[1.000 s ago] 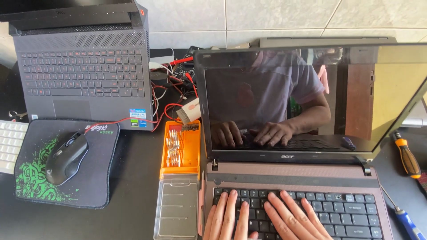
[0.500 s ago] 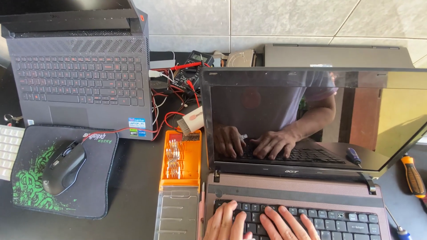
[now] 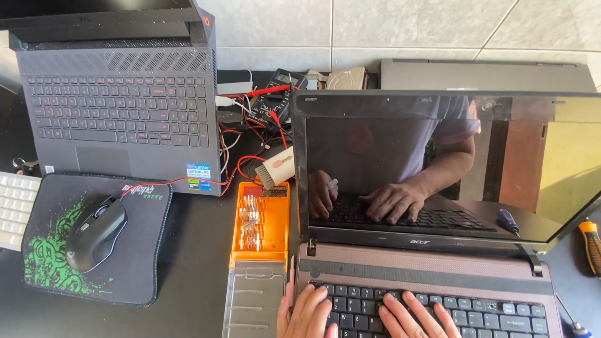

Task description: Attaching the screen bezel to a laptop, cleaning the screen and keyboard with a cloth, and closing the device.

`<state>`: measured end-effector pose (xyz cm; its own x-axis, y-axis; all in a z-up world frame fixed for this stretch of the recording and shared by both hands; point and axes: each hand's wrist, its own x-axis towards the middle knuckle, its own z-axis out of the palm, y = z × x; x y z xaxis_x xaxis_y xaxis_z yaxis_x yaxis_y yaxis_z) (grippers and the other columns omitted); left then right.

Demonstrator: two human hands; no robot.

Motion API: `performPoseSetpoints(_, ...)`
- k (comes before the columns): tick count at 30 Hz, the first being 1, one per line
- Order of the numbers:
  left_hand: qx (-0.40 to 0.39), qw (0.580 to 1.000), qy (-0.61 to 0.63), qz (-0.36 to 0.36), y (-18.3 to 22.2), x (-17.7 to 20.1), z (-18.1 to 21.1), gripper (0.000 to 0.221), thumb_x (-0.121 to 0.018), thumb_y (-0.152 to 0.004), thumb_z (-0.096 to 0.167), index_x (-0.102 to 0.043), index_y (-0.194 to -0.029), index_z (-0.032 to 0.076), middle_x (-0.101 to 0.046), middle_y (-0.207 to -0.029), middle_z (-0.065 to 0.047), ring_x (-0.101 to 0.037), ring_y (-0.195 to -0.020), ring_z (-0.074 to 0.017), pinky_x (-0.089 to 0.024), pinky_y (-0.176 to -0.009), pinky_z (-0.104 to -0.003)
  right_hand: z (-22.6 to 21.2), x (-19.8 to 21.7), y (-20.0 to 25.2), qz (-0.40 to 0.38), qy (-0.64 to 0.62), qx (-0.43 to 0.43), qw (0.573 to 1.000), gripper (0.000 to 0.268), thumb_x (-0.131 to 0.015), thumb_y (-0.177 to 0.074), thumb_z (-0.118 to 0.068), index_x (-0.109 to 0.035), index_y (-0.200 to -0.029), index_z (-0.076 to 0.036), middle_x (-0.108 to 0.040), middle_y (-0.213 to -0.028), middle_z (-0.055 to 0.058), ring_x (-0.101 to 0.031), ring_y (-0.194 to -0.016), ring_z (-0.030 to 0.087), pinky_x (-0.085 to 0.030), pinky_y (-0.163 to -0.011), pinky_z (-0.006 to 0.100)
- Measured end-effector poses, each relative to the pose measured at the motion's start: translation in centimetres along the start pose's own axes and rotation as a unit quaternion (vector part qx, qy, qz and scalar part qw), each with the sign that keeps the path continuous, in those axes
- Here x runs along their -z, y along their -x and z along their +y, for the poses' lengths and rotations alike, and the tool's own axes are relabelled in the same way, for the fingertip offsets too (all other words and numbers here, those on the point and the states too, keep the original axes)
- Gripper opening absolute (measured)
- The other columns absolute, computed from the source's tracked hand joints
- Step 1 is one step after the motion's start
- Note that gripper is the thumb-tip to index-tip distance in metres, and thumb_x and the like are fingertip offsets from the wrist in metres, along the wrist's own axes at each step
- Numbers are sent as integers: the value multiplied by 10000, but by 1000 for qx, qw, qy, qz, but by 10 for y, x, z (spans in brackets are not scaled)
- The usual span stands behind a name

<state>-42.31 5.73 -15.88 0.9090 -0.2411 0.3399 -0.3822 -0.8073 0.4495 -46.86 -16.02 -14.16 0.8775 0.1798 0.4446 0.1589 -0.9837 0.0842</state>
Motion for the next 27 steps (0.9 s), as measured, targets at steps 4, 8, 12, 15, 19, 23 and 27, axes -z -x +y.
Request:
performPoseSetpoints(4,16,990,-37,137,-6,1,7,441,-356,-1015,487,-691,-985,201,-747,-1130,52,-662,-1232,-261,-424,-1039,-467,0,0,0,11,-7,9,1000,388,-379,-1013,-411,-673,-1257,-346,-659,-1366,-138,-623,-1250,145,-436,-1019,420)
performPoseSetpoints(8,-39,995,-80,53,-18,34,8,386,-396,-1028,432,-680,-1129,191,-706,-1269,67,-661,-1249,-157,-460,-778,-293,1,-2,3,10,1,9,1000,385,-378,-1014,-395,-665,-1268,-355,-649,-1376,-152,-616,-1252,139,-431,-1027,425)
performPoseSetpoints(12,-48,997,5,-61,-22,44,-1,85,-607,-865,240,-687,-865,213,-680,-936,87,-542,-446,-130,-471,-452,-263,1,-7,7,5,-9,10,1000,385,-367,-1019,-444,-667,-1247,-366,-648,-1376,-145,-602,-1266,146,-403,-1053,441)
performPoseSetpoints(15,45,992,-61,101,-13,33,14,376,-413,-1001,399,-763,-1047,270,-742,-1049,90,-579,-577,-156,-474,-568,-310,-2,2,1,-5,-13,-14,1000,405,-365,-1004,-449,-679,-1245,-368,-657,-1363,-159,-613,-1262,132,-452,-1020,428)
performPoseSetpoints(19,56,993,-98,25,3,20,3,339,-494,-918,394,-744,-1108,266,-704,-1268,150,-577,-551,-179,-512,-566,-326,1,-3,3,18,-3,9,1000,379,-381,-1017,-404,-669,-1262,-371,-649,-1369,-162,-618,-1246,133,-435,-1017,420)
performPoseSetpoints(23,-6,985,-143,-92,19,17,-13,435,-616,-859,402,-711,-1253,245,-577,-1453,166,-623,-569,-175,-567,-494,-363,-1,-1,3,3,-5,7,1000,393,-378,-1014,-435,-661,-1277,-365,-638,-1388,-159,-598,-1269,133,-425,-1041,439)
performPoseSetpoints(27,-8,983,-181,40,-12,26,14,402,-555,-801,415,-718,-1111,216,-666,-1321,97,-708,-1129,-315,-479,-414,-408,-9,30,-24,-46,3,1,999,480,-350,-989,-457,-615,-1371,-338,-577,-1481,-143,-539,-1357,138,-411,-1084,446)
